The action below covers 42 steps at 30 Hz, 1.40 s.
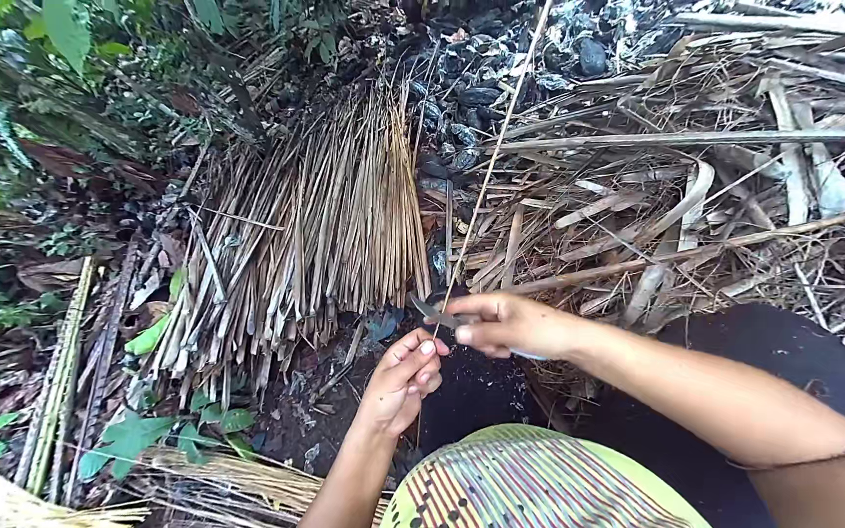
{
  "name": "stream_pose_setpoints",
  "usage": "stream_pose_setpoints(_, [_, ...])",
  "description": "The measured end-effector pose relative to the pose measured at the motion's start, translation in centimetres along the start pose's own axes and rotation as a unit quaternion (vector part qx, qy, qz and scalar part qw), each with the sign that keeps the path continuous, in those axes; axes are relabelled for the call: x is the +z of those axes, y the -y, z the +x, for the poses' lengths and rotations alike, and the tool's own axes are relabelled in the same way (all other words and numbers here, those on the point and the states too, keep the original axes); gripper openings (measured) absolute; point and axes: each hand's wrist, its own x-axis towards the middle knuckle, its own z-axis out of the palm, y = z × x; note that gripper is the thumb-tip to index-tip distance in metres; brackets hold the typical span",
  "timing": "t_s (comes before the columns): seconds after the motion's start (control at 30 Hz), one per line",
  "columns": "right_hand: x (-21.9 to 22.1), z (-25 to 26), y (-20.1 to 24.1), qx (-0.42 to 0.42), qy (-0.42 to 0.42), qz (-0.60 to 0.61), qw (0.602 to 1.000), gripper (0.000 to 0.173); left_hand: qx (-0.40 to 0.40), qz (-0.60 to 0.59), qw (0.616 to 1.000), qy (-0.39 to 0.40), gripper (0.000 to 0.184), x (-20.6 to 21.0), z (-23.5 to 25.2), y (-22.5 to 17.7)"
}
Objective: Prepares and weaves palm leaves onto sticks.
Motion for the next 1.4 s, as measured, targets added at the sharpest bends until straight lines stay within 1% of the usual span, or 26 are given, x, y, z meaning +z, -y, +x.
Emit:
stream_pose_setpoints(0.07, [-1.8, -0.2, 1.2, -0.055, -0.048, 0.001, 0.997, 0.030, -0.030, -0.040, 0.998, 0.033, 0.007, -0.8, -0.3, 0.1])
stream_pose_setpoints(0.13, [-4.6, -0.2, 2.6, -0.148, -0.118, 0.035, 0.981, 0.033, -0.055, -0.076, 0.993, 0.070, 0.005, -1.3, -0.6, 0.5])
stream_pose_setpoints(0.17, [-5.4, -0.2, 2.9, -0.185, -0.133, 0.057, 0.972, 0.035, -0.064, -0.087, 0.991, 0.084, 0.005, -1.4, -0.6, 0.6])
stream_pose_setpoints(0.2, [-5.3, -0.1, 2.9, -0.197, -0.139, 0.068, 0.968, 0.036, -0.071, -0.092, 0.989, 0.095, 0.005, -1.3, -0.5, 0.7])
stream_pose_setpoints(0.23, [-4.6, -0.1, 2.6, -0.179, -0.136, 0.060, 0.972, 0.038, -0.075, -0.098, 0.987, 0.099, 0.005, -1.2, -0.4, 0.7])
stream_pose_setpoints(0.27, [-3.4, -0.1, 1.8, -0.141, -0.119, 0.040, 0.982, 0.038, -0.078, -0.106, 0.987, 0.097, 0.004, -1.2, -0.3, 0.7])
stream_pose_setpoints(0.33, [-0.9, 0.0, -0.4, -0.059, -0.021, 0.004, 0.998, 0.035, -0.080, -0.123, 0.985, 0.090, 0.004, -1.3, -0.1, 0.5])
stream_pose_setpoints(0.37, [-0.2, 0.2, -0.9, -0.036, 0.026, -0.009, 0.999, 0.035, -0.080, -0.131, 0.984, 0.090, 0.003, -1.5, -0.1, 0.4])
stream_pose_setpoints(0.4, [-0.1, 0.2, -0.8, -0.028, 0.039, -0.017, 0.999, 0.035, -0.083, -0.139, 0.982, 0.095, 0.003, -1.8, -0.1, 0.4])
stream_pose_setpoints(0.47, [-1.7, -0.1, 0.7, -0.066, -0.019, -0.027, 0.997, 0.033, -0.102, -0.153, 0.977, 0.111, 0.003, -2.6, -0.7, 0.8])
stream_pose_setpoints(0.53, [-4.8, -0.2, 2.4, -0.147, -0.097, -0.005, 0.984, 0.032, -0.125, -0.170, 0.969, 0.131, 0.004, -3.4, -1.2, 1.7])
stream_pose_setpoints(0.57, [-6.0, -0.3, 3.0, -0.188, -0.114, 0.020, 0.975, 0.031, -0.125, -0.161, 0.969, 0.141, 0.005, -3.6, -1.3, 2.1])
stream_pose_setpoints(0.63, [-6.9, -0.3, 3.3, -0.232, -0.113, 0.048, 0.965, 0.030, -0.089, -0.079, 0.983, 0.140, 0.013, -3.4, -1.1, 2.4])
stream_pose_setpoints(0.7, [-6.6, -0.2, 3.1, -0.225, -0.107, 0.046, 0.967, 0.031, -0.015, 0.053, 0.995, 0.084, 0.023, -2.2, -0.8, 2.0])
stream_pose_setpoints(0.8, [-5.3, -0.2, 2.6, -0.195, -0.108, 0.018, 0.975, 0.030, 0.088, 0.157, 0.984, 0.001, 0.022, -0.1, 0.2, 0.9])
stream_pose_setpoints(0.9, [-3.6, -0.2, 1.4, -0.161, -0.098, 0.004, 0.982, 0.031, 0.141, 0.185, 0.972, -0.035, 0.020, 1.0, 0.6, 0.6])
stream_pose_setpoints(1.0, [-1.6, -0.5, 0.1, -0.090, -0.041, -0.024, 0.995, 0.034, 0.146, 0.178, 0.972, -0.051, 0.020, 1.3, 0.5, 0.6])
stream_pose_setpoints(1.07, [-0.1, -0.6, -0.6, -0.049, 0.030, -0.047, 0.997, 0.036, 0.142, 0.139, 0.979, -0.036, 0.017, 1.1, 0.6, 0.6])
stream_pose_setpoints(1.1, [0.0, -0.6, -0.5, -0.052, 0.034, -0.052, 0.997, 0.035, 0.134, 0.113, 0.984, -0.016, 0.015, 0.9, 0.6, 0.6])
stream_pose_setpoints(1.13, [-0.4, -0.8, 0.2, -0.065, 0.005, -0.059, 0.996, 0.035, 0.124, 0.102, 0.987, 0.006, 0.013, 0.6, 0.5, 0.6])
stream_pose_setpoints(1.2, [-3.2, -1.1, 2.1, -0.127, -0.088, -0.051, 0.987, 0.035, 0.101, 0.095, 0.990, 0.040, 0.014, -0.3, -0.1, 0.9])
stream_pose_setpoints(1.23, [-5.0, -1.2, 3.2, -0.169, -0.134, -0.038, 0.976, 0.035, 0.092, 0.092, 0.990, 0.047, 0.014, -0.7, -0.5, 1.1])
stream_pose_setpoints(1.3, [-7.5, -1.3, 4.5, -0.243, -0.184, 0.006, 0.952, 0.036, 0.084, 0.090, 0.991, 0.053, 0.015, -1.1, -0.8, 1.4])
stream_pose_setpoints(1.33, [-7.4, -1.2, 4.6, -0.251, -0.196, 0.023, 0.948, 0.037, 0.085, 0.088, 0.991, 0.053, 0.015, -1.2, -0.8, 1.4])
stream_pose_setpoints(1.37, [-6.8, -1.1, 4.3, -0.234, -0.192, 0.028, 0.953, 0.038, 0.088, 0.086, 0.991, 0.049, 0.015, -1.2, -0.7, 1.5])
stream_pose_setpoints(1.4, [-5.5, -1.0, 3.7, -0.192, -0.180, 0.020, 0.965, 0.040, 0.091, 0.080, 0.992, 0.043, 0.015, -1.2, -0.5, 1.5])
